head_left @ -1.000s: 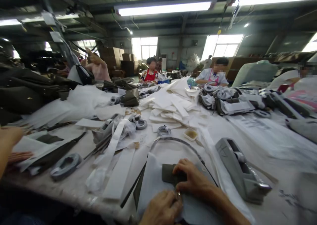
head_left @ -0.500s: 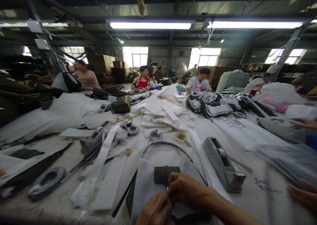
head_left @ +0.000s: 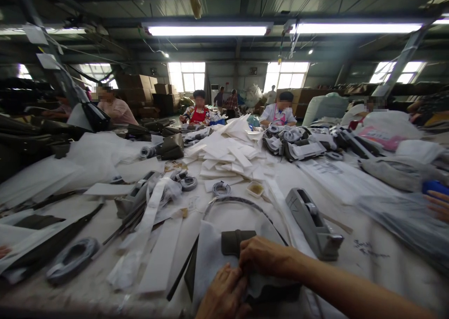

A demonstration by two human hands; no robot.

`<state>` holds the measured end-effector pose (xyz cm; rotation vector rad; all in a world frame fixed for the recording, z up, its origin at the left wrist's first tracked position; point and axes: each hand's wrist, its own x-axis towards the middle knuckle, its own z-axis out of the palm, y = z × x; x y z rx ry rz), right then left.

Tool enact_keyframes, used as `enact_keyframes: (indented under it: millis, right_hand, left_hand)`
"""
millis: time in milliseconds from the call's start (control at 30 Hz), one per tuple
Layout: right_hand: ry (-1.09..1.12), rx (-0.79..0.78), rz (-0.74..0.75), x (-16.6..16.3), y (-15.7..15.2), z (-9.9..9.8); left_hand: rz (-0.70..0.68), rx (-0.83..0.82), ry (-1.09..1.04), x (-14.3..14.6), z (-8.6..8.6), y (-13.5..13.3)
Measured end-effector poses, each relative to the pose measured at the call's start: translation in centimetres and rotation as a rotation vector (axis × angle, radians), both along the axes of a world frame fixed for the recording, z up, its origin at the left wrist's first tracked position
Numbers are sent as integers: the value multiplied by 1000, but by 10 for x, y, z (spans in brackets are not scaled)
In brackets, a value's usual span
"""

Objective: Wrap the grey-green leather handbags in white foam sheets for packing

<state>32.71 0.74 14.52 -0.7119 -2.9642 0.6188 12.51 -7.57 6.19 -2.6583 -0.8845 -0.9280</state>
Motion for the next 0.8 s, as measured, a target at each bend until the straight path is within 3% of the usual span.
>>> enact_keyframes:
  millis: [200, 433, 633, 733, 800]
  right_hand:
    - [-75, 124, -69, -4, -9, -3]
    - [-141, 104, -459, -21, -34, 5]
    - [-102, 67, -598, -26, -48, 10]
    - [150, 36, -589, -3, -53, 21]
    - [393, 65, -662, 25, -56, 32]
  left_hand:
    - [-24, -1, 8, 0, 4, 3]
    - [138, -43, 47, 15, 13, -15]
    - [135, 108, 137, 16, 16, -23]
    - [173, 69, 160, 19, 21, -24]
    - [196, 28, 180, 22, 24, -25]
